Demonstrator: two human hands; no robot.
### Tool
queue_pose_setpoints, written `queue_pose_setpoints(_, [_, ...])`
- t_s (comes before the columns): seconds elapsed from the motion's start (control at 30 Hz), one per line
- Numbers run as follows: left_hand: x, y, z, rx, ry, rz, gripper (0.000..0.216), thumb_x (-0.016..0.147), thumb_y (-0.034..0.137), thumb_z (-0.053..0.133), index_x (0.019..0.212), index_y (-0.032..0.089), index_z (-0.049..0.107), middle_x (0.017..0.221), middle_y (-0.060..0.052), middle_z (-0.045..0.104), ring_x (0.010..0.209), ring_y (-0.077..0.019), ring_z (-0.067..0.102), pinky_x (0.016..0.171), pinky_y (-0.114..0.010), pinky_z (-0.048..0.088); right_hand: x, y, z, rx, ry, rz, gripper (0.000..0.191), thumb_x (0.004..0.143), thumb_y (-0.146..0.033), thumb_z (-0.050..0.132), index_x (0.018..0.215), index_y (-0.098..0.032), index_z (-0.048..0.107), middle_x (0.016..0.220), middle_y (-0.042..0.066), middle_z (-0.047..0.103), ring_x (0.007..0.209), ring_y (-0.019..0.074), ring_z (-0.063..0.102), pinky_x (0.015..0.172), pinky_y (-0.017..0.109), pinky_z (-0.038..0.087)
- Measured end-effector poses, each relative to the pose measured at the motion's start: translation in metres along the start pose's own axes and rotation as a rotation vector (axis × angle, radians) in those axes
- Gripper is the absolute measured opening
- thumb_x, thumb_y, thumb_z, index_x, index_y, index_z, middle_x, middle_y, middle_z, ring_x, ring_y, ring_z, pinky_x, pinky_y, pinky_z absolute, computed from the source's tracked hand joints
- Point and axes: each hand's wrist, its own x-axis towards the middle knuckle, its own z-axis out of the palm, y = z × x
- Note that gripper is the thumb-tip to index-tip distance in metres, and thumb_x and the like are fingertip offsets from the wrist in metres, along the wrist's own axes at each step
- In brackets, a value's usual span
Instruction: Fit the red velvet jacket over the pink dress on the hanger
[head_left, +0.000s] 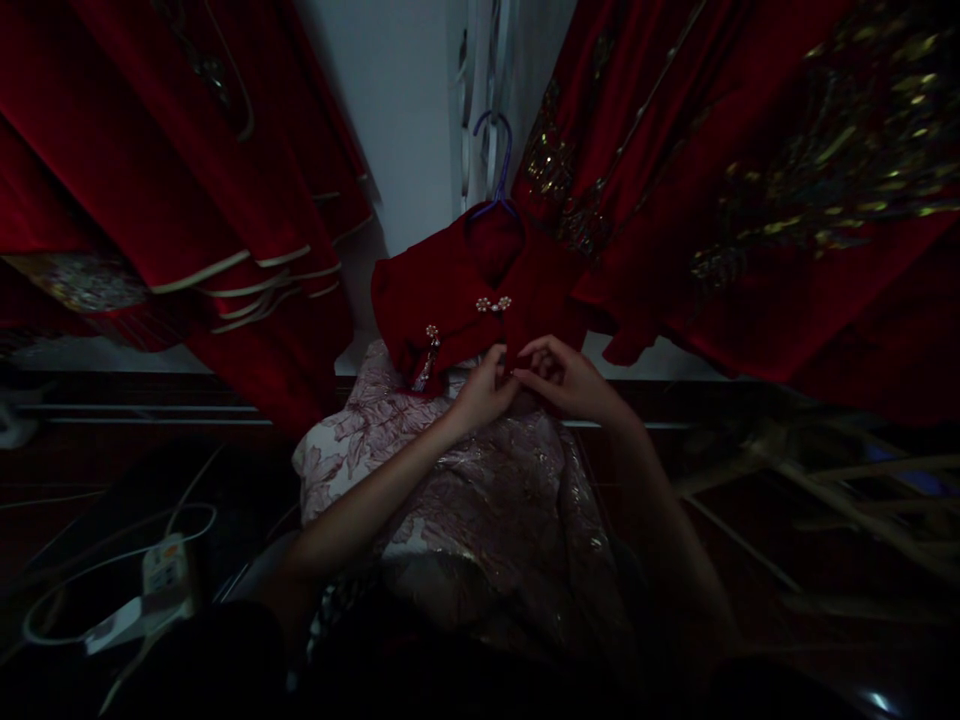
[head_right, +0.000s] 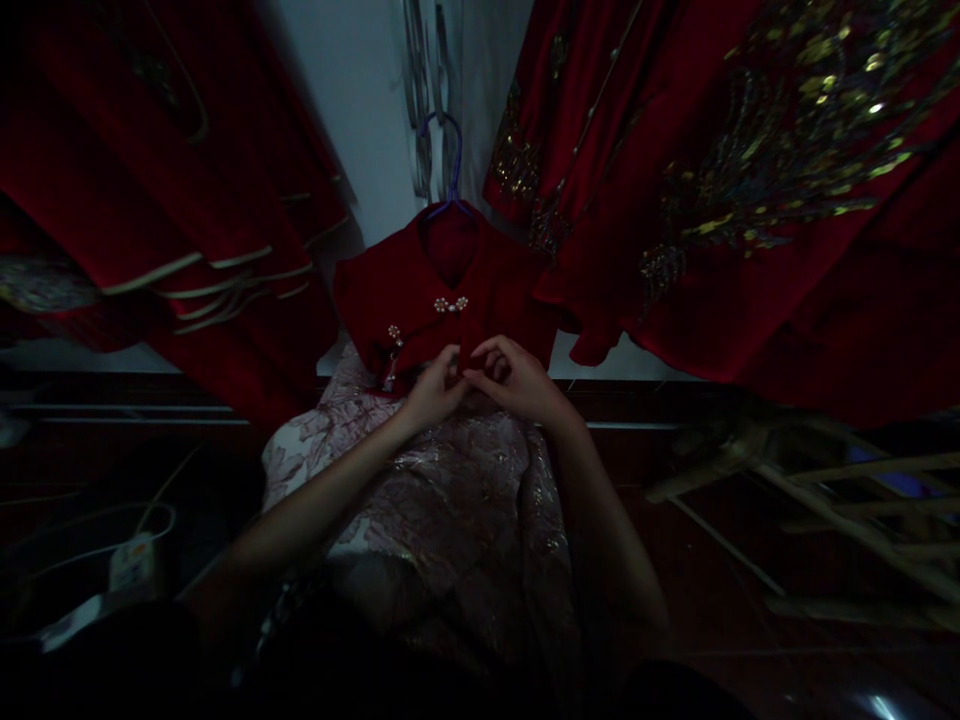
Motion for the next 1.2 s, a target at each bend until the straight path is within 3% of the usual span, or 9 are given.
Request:
queue_pose_setpoints(0.13, [0.002,0.015,0.000,-0.072,0.112,0.020,0.026,0.091,0.039,0.050,0.104,0.017,0.052,0.081,0.000,0.063,0.071,-0.0102,0.061,0.067,-0.020,0.049,-0.004,-0.011,-0.009,-0.031,0.036,-0.012,0.036,0.076,-0.040,0.070,0.103,-0.022,0.057,0.084,0.001,0.054,0.067,0.0100,0.049,0.055,0.022,0.039])
queue_pose_setpoints(0.33, [-0.003,0.013,-0.006,0.123,0.166,0.133,0.022,0.092,0.033,0.050,0.102,0.018,0.062,0.086,-0.002,0.066,0.078,-0.0119,0.063,0.071,-0.022,0.051,-0.005,-0.015,-0.005,-0.081,0.077,-0.014,0.030,0.068,-0.020,0.071,0.093,-0.022,0.053,0.076,-0.002,0.056,0.060,0.0083,0.049,0.053,0.021,0.039])
queue_pose_setpoints(0.4, [-0.001,0.013,-0.011,0.280,0.216,0.216,0.019,0.090,0.029,0.054,0.102,0.020,0.064,0.098,-0.004,0.066,0.091,-0.0149,0.063,0.083,-0.029,0.052,-0.004,-0.014,-0.003,-0.033,0.112,0.003,0.029,0.067,-0.015,0.067,0.089,-0.022,0.050,0.073,-0.004,0.055,0.059,0.0082,0.050,0.052,0.021,0.040])
queue_pose_setpoints(0.53, [0.011,0.007,-0.026,0.628,0.498,0.316,0.041,0.084,0.029,0.061,0.124,0.024,0.053,0.136,-0.011,0.043,0.129,-0.0261,0.041,0.110,-0.048,0.034,-0.004,-0.012,-0.001,0.046,0.096,0.018,0.032,0.065,-0.015,0.067,0.089,-0.022,0.046,0.072,-0.004,0.055,0.061,0.0089,0.053,0.052,0.021,0.040])
queue_pose_setpoints(0.63, [0.019,-0.010,-0.037,0.680,0.537,0.296,0.058,0.085,0.025,0.057,0.138,0.021,0.036,0.144,-0.015,0.028,0.136,-0.0288,0.030,0.114,-0.050,0.028,-0.004,-0.014,-0.002,0.086,0.080,0.008,0.033,0.067,-0.016,0.066,0.092,-0.023,0.046,0.077,-0.003,0.055,0.064,0.0091,0.053,0.053,0.021,0.039])
queue_pose_setpoints(0.8, [0.017,-0.038,-0.054,0.726,0.495,0.206,0.050,0.086,0.017,0.049,0.135,0.018,0.039,0.132,-0.016,0.040,0.127,-0.0273,0.039,0.110,-0.047,0.033,-0.005,-0.024,-0.003,0.102,0.014,-0.060,0.037,0.076,-0.018,0.061,0.112,-0.026,0.055,0.090,0.001,0.056,0.070,0.0107,0.052,0.056,0.023,0.041])
queue_pose_setpoints(1.0, [0.008,-0.040,-0.073,0.672,0.594,0.151,0.022,0.094,0.029,0.044,0.112,0.019,0.051,0.113,-0.011,0.049,0.109,-0.0212,0.052,0.098,-0.037,0.044,-0.005,-0.025,0.000,0.050,-0.082,-0.088,0.018,0.079,-0.020,0.060,0.095,-0.024,0.066,0.090,0.002,0.055,0.068,0.0093,0.050,0.055,0.023,0.039])
queue_pose_setpoints(1.1, [0.009,-0.040,-0.082,0.650,0.685,0.110,0.025,0.092,0.032,0.048,0.114,0.018,0.047,0.117,-0.012,0.048,0.099,-0.0182,0.056,0.090,-0.033,0.047,-0.004,-0.020,0.007,0.085,-0.100,-0.052,0.017,0.080,-0.022,0.059,0.096,-0.022,0.065,0.087,0.001,0.056,0.066,0.0082,0.050,0.054,0.023,0.039])
queue_pose_setpoints(1.2, [0.014,-0.044,-0.093,0.672,0.622,0.046,0.031,0.085,0.029,0.059,0.112,0.019,0.046,0.114,-0.010,0.050,0.090,-0.0167,0.058,0.083,-0.032,0.049,-0.003,-0.017,0.013,0.097,-0.095,-0.033,0.017,0.079,-0.021,0.058,0.095,-0.022,0.064,0.089,0.001,0.059,0.066,0.0080,0.051,0.055,0.023,0.041])
